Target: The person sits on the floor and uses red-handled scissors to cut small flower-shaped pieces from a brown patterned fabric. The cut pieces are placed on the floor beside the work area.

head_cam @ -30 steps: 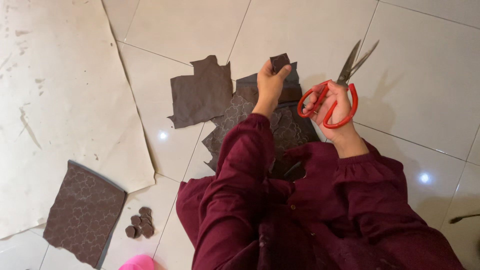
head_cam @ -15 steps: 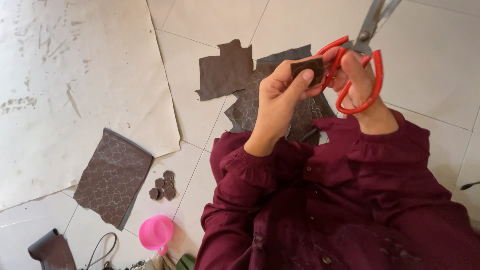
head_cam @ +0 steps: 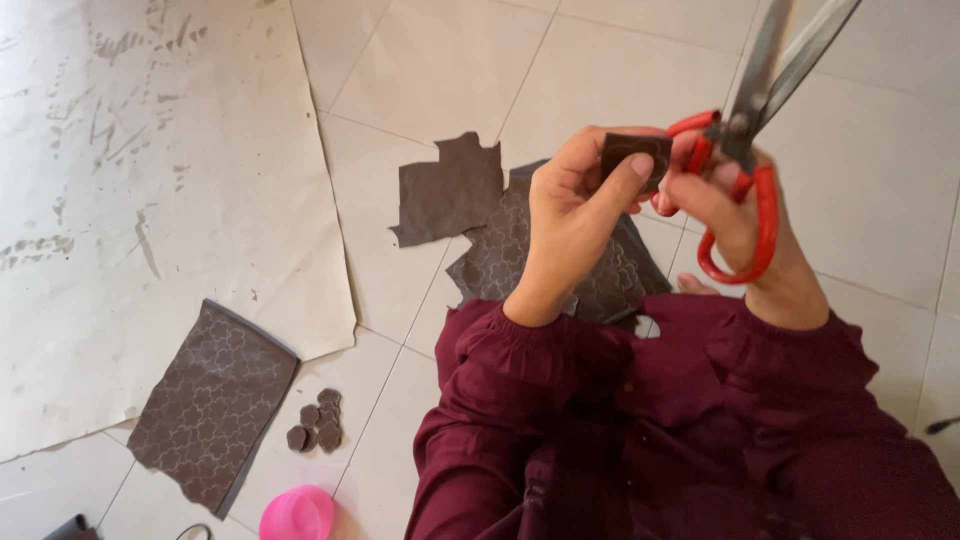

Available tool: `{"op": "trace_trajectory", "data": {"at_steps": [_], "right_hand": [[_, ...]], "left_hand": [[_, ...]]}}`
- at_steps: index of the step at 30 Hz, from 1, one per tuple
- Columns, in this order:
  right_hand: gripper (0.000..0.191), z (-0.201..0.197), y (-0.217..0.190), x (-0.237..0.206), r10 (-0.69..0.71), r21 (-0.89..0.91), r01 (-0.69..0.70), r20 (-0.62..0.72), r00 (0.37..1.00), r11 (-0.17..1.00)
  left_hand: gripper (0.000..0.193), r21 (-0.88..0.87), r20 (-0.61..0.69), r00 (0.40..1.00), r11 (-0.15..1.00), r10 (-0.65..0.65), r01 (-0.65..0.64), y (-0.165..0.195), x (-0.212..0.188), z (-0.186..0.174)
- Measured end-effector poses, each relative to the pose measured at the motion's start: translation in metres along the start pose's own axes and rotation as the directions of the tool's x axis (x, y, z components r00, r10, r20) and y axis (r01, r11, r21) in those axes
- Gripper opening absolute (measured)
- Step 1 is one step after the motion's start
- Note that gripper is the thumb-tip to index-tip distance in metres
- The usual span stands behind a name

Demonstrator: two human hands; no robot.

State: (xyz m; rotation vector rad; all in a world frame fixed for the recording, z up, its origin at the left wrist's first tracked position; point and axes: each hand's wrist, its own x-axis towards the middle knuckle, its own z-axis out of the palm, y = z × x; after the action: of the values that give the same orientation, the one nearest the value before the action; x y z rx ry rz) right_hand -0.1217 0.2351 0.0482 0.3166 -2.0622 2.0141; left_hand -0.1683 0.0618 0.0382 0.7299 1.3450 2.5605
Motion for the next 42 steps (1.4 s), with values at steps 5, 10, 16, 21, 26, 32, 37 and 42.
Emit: {"op": "trace_trajectory", "data": {"at_steps": [5, 10, 16, 21, 26, 32, 37, 42], "right_hand": [[0.041, -0.011, 0.03, -0.008, 0.239, -0.268, -0.2, 0.123, 0.963, 0.943], [0.073, -0.013, 0.045, -0.003, 0.265, -0.183, -0.219, 0.285, 0.921, 0.959], [0.085, -0.002, 0.035, -0.003, 0.273, -0.227, -0.206, 0.322, 0.907, 0.952], [0.087, -0.003, 0.048, 0.006, 0.272, -0.227, -0.193, 0.395, 0.878, 0.954], [0.092, -0.001, 0.06, 0.009, 0.31, -0.288, -0.201, 0.411, 0.857, 0.936], [0.095, -0.003, 0.054, 0.005, 0.389, -0.25, -0.314, 0.361, 0.847, 0.916], [0.094, -0.006, 0.061, 0.004, 0.433, -0.247, -0.36, 0.392, 0.812, 0.899], [0.096, -0.009, 0.062, 0.002, 0.449, -0.244, -0.378, 0.416, 0.791, 0.893]], "left_hand": [[0.018, 0.032, -0.037, 0.999, 0.999, 0.035, -0.034, -0.012, 0.007, -0.012], [0.025, 0.027, -0.126, 0.991, 0.999, 0.043, -0.04, -0.036, 0.004, -0.022], [0.028, -0.086, -0.198, 0.98, 0.996, -0.013, -0.004, -0.047, 0.0, -0.035], [0.03, -0.049, -0.243, 0.97, 0.999, -0.012, 0.0, -0.049, 0.0, -0.042], [0.035, -0.056, -0.276, 0.961, 0.998, -0.032, 0.017, -0.052, -0.002, -0.047], [0.031, -0.014, -0.27, 0.962, 0.999, -0.036, 0.034, -0.055, -0.002, -0.05], [0.035, -0.064, -0.27, 0.956, 0.993, -0.116, 0.103, -0.055, -0.005, -0.054], [0.029, -0.048, -0.239, 0.967, 0.996, -0.083, 0.073, -0.058, -0.005, -0.059]]}}
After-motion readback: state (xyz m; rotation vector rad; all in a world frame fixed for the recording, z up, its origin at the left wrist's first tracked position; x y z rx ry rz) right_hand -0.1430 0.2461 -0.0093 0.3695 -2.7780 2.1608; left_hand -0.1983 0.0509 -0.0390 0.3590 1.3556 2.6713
